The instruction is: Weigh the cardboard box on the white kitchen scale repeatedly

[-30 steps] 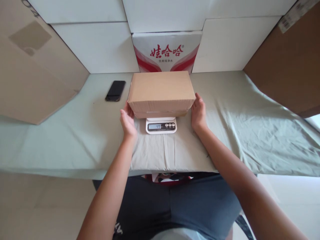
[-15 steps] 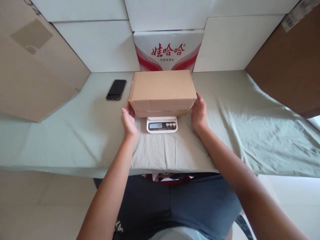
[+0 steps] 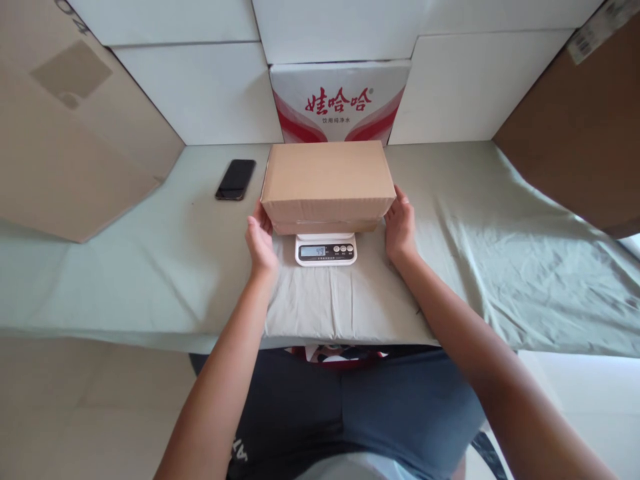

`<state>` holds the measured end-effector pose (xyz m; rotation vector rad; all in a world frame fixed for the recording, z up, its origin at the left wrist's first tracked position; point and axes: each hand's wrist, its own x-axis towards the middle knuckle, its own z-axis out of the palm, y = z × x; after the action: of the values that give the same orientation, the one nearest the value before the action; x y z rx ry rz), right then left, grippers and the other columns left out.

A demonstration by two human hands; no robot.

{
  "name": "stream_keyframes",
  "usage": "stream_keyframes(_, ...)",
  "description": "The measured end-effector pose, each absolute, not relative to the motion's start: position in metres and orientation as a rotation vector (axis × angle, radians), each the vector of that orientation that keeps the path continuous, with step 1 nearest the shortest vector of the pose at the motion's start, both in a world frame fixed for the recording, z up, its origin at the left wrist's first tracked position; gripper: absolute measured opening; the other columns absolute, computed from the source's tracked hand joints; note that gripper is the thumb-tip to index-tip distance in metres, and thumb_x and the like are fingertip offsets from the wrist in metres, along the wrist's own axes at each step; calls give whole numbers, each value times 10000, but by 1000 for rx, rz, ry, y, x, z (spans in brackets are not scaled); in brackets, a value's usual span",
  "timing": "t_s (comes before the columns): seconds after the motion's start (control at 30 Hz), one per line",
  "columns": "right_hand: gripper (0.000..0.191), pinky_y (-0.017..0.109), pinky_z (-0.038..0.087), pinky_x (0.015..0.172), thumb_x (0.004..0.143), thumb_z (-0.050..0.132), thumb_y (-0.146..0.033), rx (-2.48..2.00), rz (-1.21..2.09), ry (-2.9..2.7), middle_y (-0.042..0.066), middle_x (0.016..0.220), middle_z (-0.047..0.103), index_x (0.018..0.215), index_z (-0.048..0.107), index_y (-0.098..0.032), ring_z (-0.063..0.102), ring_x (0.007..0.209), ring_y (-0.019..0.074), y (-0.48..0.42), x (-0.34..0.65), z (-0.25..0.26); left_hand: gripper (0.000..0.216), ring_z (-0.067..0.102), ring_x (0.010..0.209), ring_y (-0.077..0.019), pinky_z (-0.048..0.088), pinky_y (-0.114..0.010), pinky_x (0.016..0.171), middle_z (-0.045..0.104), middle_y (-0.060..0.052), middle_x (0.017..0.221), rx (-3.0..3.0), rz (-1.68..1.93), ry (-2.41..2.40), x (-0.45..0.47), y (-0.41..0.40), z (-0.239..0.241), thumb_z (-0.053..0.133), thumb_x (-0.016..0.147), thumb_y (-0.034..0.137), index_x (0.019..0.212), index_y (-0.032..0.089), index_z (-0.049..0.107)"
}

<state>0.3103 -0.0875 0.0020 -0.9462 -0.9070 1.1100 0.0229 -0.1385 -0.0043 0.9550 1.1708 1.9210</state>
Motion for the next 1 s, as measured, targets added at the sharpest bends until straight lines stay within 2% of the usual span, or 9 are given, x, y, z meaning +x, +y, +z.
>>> stream_keyframes(0.43,812,572,234,1460,752,647,-796,-929,1122,-899,65,1700,580,1401,614,-308,422,1697,324,-89,310,4,1112,510,1603,-414,461,-527,1319,650,-215,1594,967,1932,1148,27,-140,-2,573,750,1056,1412,179,740)
stream_keyframes(0.57,742,562,230,1464,787,627,-778,-907,1106,-914,37,1689,594,1379,622,-331,426,1696,300,-92,308,5,1062,523,1596,-410,473,-499,1307,668,-205,1578,955,1983,1114,28,-142,1,618,761,1020,1390,176,755)
stream_keyframes(0.73,723,598,198,1473,823,618,-804,-862,1056,-958,11,1688,592,1401,626,-369,398,1711,303,-100,304,6,941,504,1619,-365,459,-438,1314,629,-159,1641,1016,2014,1092,28,-145,3,594,856,954,1420,218,752)
stream_keyframes(1.0,758,606,169,1487,900,538,-855,-772,1065,-1072,15,1750,524,1486,591,-377,340,1740,311,-110,300,11,924,495,1620,-399,446,-487,1322,675,-183,1577,1062,2013,1087,31,-146,1,596,866,936,1402,201,762)
